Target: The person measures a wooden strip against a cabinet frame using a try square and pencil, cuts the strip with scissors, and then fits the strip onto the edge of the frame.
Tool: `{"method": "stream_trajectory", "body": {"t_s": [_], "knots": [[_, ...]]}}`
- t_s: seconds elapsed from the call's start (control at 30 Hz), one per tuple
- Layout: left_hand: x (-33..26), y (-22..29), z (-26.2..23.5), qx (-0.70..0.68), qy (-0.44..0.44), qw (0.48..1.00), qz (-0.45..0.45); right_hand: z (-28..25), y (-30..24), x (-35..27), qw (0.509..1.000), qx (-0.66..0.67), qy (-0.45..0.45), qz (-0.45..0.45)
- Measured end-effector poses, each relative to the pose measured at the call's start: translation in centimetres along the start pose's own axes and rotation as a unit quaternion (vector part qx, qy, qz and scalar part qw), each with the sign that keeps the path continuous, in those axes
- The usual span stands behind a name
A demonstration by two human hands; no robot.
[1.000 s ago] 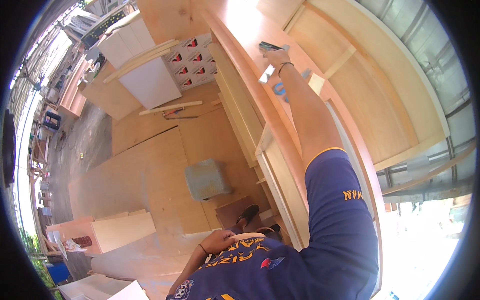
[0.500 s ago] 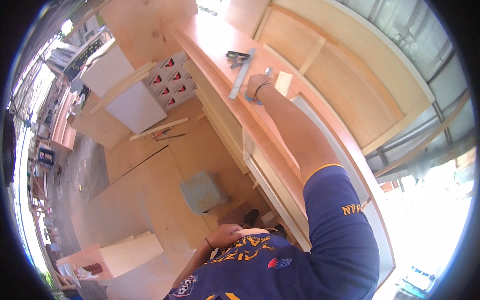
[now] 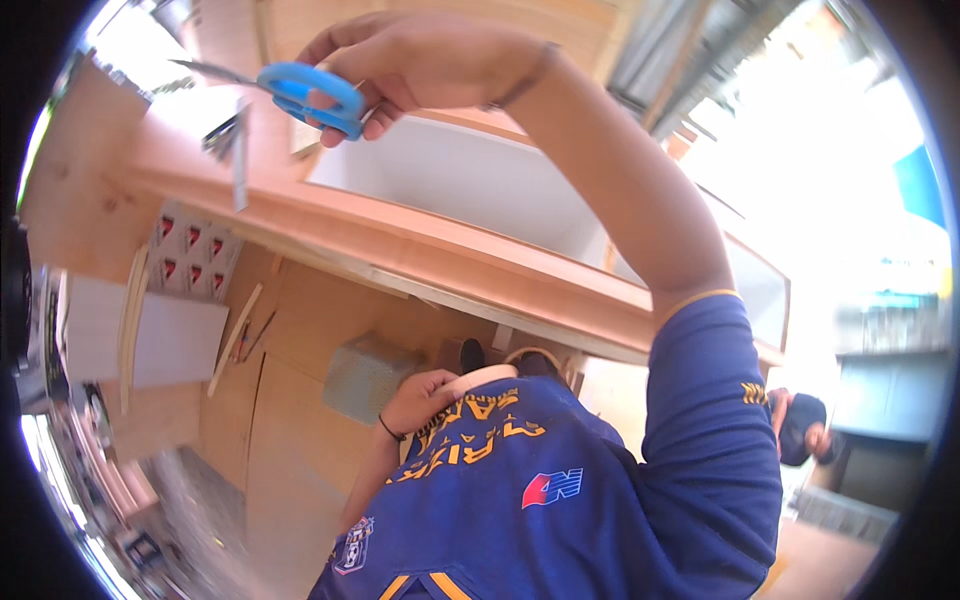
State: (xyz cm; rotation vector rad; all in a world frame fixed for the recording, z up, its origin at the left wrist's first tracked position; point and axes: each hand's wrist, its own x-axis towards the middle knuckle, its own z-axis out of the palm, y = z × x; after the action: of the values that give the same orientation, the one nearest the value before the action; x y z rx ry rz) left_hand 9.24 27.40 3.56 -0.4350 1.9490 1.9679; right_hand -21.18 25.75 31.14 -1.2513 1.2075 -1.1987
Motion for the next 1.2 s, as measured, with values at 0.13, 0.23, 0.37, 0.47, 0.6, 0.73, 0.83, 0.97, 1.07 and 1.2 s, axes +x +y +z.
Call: {"method": "stream_trajectory", "body": {"t_s": [0.13, 0.23, 0.37, 0.47, 0.6, 0.73, 0.83, 0.97, 1.07, 1.2], "knots": [[3.4, 4.0, 2.1, -0.005, -0.097, 0.995, -0.009, 0.8, 0.2, -16.7, 0.985, 0.036, 0.135, -0.101], [5.2, 5.3, 3.9, -0.038, -0.142, 0.988, -0.036, 3.7, 2.0, -26.1, 0.976, 0.089, 0.199, 0.011], [7.5, 8.0, 7.7, -0.076, -0.169, 0.982, -0.045, 9.9, 8.0, -35.9, 0.925, 0.223, 0.275, 0.140], [8.1, 9.8, 10.4, -0.054, -0.177, 0.982, -0.034, 14.6, 12.0, -40.3, 0.899, 0.242, 0.292, 0.217], [8.0, 11.8, 13.2, -0.020, -0.172, 0.984, -0.039, 20.0, 13.8, -44.5, 0.876, 0.296, 0.295, 0.241], [7.7, 11.8, 16.0, -0.018, -0.160, 0.987, -0.021, 21.9, 14.9, -48.7, 0.913, 0.222, 0.261, 0.221], [7.5, 11.5, 17.6, -0.027, -0.149, 0.988, -0.013, 22.7, 15.0, -49.9, 0.911, 0.231, 0.254, 0.226], [6.5, 12.1, 18.7, -0.029, -0.139, 0.990, -0.023, 23.2, 14.9, -48.8, 0.887, 0.296, 0.288, 0.205], [5.4, 12.7, 19.7, -0.019, -0.147, 0.988, -0.029, 22.6, 14.6, -47.3, 0.875, 0.299, 0.318, 0.209], [4.6, 12.5, 20.9, -0.010, -0.140, 0.990, 0.004, 22.2, 14.3, -46.3, 0.874, 0.302, 0.332, 0.183]]}}
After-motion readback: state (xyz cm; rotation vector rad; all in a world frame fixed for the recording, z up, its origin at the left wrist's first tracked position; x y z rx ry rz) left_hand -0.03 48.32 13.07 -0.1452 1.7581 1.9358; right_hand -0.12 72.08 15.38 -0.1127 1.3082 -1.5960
